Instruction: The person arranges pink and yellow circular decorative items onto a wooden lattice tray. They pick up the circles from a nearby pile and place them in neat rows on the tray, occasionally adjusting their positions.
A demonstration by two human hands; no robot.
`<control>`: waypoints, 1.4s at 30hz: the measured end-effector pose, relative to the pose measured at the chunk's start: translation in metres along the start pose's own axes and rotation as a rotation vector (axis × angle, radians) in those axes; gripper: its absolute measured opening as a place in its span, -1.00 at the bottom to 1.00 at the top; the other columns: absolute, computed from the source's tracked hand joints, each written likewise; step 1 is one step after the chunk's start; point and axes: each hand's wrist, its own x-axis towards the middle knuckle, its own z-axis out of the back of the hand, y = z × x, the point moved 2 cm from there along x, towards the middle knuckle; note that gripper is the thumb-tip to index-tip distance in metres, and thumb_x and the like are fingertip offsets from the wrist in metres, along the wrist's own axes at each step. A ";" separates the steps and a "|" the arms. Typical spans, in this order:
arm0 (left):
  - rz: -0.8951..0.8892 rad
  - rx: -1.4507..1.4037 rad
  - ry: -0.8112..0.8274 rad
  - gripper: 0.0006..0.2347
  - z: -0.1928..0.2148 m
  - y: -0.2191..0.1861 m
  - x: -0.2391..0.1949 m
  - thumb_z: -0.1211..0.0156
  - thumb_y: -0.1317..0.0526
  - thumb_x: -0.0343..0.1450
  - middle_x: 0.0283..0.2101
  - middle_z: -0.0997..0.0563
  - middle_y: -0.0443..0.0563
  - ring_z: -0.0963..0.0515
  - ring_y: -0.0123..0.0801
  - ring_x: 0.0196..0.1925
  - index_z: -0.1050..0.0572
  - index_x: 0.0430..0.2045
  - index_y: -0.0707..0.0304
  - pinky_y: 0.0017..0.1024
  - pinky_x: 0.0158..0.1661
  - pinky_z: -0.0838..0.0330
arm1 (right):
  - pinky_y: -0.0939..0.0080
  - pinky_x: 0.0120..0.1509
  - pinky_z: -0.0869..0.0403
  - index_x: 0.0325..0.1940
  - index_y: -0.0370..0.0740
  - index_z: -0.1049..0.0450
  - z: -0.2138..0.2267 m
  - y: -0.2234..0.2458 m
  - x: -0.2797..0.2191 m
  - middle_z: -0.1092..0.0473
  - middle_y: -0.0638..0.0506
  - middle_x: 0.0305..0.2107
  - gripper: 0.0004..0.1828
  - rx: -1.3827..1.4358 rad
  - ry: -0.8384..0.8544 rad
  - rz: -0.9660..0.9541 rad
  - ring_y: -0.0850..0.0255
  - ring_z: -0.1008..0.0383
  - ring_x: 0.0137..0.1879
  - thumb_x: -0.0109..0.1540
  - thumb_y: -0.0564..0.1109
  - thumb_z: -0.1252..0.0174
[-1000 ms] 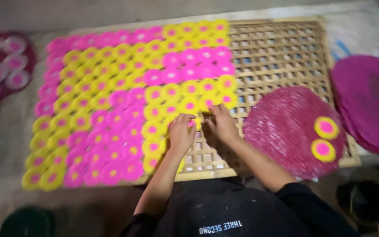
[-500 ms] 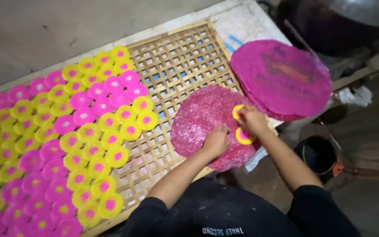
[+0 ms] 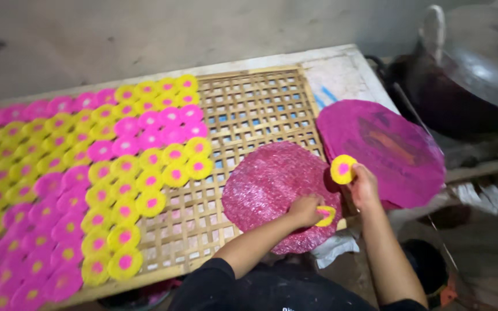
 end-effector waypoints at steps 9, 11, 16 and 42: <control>0.096 -0.492 -0.292 -0.67 0.121 0.073 -0.151 -0.37 0.23 0.32 -0.19 -0.67 0.14 -0.66 -0.28 -0.12 -0.52 -0.06 0.32 -0.31 -0.09 -0.54 | 0.24 -0.05 -0.48 0.17 -0.32 -0.49 -0.170 -0.058 -0.042 -0.50 0.01 -0.15 -0.62 -0.657 0.403 0.068 0.25 -0.48 -0.11 0.27 -0.23 -0.28; 0.416 -0.530 -0.371 -0.60 0.156 0.105 -0.205 -0.36 0.19 0.33 -0.19 -0.66 0.20 -0.67 -0.15 -0.16 -0.48 0.04 0.27 -0.25 -0.11 -0.55 | 0.25 0.04 -0.54 0.16 -0.31 -0.48 -0.221 -0.098 -0.059 -0.52 0.03 -0.15 -0.59 -0.618 0.508 -0.019 0.27 -0.53 -0.07 0.22 -0.26 -0.29; 0.569 -0.301 -0.832 -0.61 0.223 0.144 -0.333 -0.38 0.22 0.32 -0.02 -0.64 0.24 -0.62 -0.08 0.06 -0.49 0.02 0.31 -0.32 0.08 -0.43 | 0.20 0.10 -0.55 0.24 -0.28 -0.44 -0.317 -0.203 -0.116 -0.51 -0.02 -0.05 -0.53 -0.539 0.805 -0.271 0.22 -0.55 0.00 0.22 -0.29 -0.23; 0.171 -0.098 -0.715 -0.81 0.288 0.112 -0.271 -0.30 0.22 0.40 -0.15 -0.61 0.21 -0.64 0.02 -0.12 -0.53 -0.19 0.29 -0.17 -0.13 -0.52 | 0.26 -0.22 -0.42 0.05 -0.42 -0.48 -0.317 -0.232 -0.180 -0.48 -0.01 -0.29 -0.70 -0.304 0.549 -0.449 0.26 -0.42 -0.27 0.38 -0.10 -0.13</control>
